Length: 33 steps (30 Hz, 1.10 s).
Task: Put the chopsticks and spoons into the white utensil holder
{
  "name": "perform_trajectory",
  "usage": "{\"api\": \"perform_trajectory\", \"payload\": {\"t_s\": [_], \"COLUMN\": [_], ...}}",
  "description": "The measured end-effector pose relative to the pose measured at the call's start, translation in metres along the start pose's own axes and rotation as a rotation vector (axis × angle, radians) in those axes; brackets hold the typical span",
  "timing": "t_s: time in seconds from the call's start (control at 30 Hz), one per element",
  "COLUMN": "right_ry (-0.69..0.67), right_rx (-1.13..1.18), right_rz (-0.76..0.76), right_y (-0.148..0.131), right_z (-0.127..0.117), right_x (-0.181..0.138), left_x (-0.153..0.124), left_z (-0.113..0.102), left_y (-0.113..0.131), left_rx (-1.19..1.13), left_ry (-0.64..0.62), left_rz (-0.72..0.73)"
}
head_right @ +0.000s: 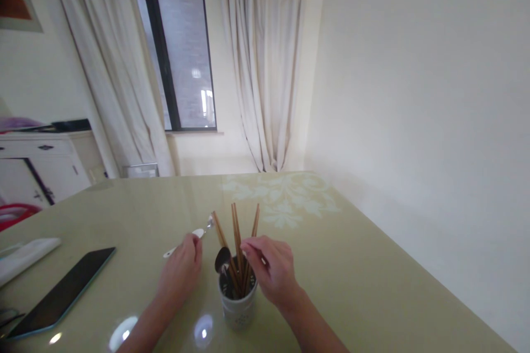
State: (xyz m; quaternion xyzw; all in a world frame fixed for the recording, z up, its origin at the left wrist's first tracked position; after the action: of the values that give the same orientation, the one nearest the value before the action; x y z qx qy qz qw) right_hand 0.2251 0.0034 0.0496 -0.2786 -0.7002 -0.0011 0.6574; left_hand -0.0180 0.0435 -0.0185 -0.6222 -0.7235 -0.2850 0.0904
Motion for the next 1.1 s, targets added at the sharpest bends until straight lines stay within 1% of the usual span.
{"api": "perform_trajectory", "payload": {"t_s": [0.03,0.07,0.1,0.13,0.17,0.2,0.23,0.3,0.37,0.4,0.43,0.5,0.57,0.63,0.73,0.83,0.9,0.97,1.03,1.1], "right_ry": [0.021,0.04,0.056,0.07,0.082,0.091,0.092,0.066,0.017,-0.005,-0.016,-0.002,0.028,0.051,0.106,0.21,0.324,0.455,0.552,0.596], "right_rx": [0.002,0.008,0.016,0.022,0.026,0.03,0.037,0.069,0.107,0.116,0.118,0.123,0.174,0.252,0.378,0.477,0.495,0.473,0.429,0.396], "right_rz": [0.015,0.027,0.038,0.047,0.052,0.053,0.051,0.029,-0.027,-0.061,-0.094,-0.133,-0.114,-0.052,0.054,0.163,0.24,0.306,0.354,0.389], "right_y": [0.0,0.001,0.001,0.001,0.0,-0.001,-0.003,-0.008,-0.016,-0.02,-0.024,-0.03,-0.032,-0.032,-0.03,-0.027,-0.022,-0.012,-0.001,0.009], "right_z": [-0.001,-0.001,-0.002,-0.002,-0.003,-0.003,-0.003,-0.003,-0.003,-0.003,-0.004,-0.005,-0.006,-0.006,-0.005,-0.006,-0.011,-0.019,-0.026,-0.03], "right_x": [-0.001,-0.002,-0.003,-0.005,-0.006,-0.006,-0.007,-0.007,-0.005,-0.005,-0.004,-0.003,-0.003,-0.004,-0.007,-0.005,0.0,0.006,0.012,0.018], "left_x": [0.001,0.001,0.0,-0.001,-0.004,-0.007,-0.012,-0.025,-0.037,-0.042,-0.046,-0.051,-0.053,-0.054,-0.056,-0.056,-0.055,-0.05,-0.042,-0.031], "left_z": [-0.005,-0.012,-0.019,-0.027,-0.036,-0.044,-0.052,-0.065,-0.074,-0.078,-0.081,-0.087,-0.09,-0.089,-0.084,-0.079,-0.077,-0.075,-0.071,-0.065], "left_y": [0.001,0.003,0.005,0.006,0.008,0.01,0.012,0.017,0.025,0.029,0.033,0.042,0.05,0.057,0.059,0.055,0.049,0.043,0.036,0.03], "left_rx": [-0.07,-0.15,-0.236,-0.325,-0.411,-0.485,-0.543,-0.599,-0.6,-0.601,-0.606,-0.631,-0.665,-0.689,-0.691,-0.689,-0.725,-0.794,-0.852,-0.864], "left_ry": [0.02,0.067,0.144,0.247,0.363,0.471,0.561,0.677,0.698,0.694,0.689,0.675,0.667,0.655,0.624,0.565,0.564,0.606,0.655,0.658], "left_rz": [-0.062,-0.111,-0.137,-0.128,-0.081,0.005,0.127,0.432,0.713,0.812,0.876,0.923,0.913,0.89,0.843,0.821,0.793,0.689,0.493,0.289]}}
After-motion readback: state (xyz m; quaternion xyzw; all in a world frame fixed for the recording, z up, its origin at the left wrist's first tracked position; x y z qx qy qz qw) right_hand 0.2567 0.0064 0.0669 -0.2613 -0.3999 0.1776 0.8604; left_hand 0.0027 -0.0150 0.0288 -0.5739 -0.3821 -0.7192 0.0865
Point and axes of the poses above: each hand's wrist, its own x-axis towards the middle knuckle, its own z-axis out of the palm, y = z × x, the point moved 3 cm from there along x, towards the middle knuckle, and after that the axes turned 8 degrees about y, right-handed, at the moved point
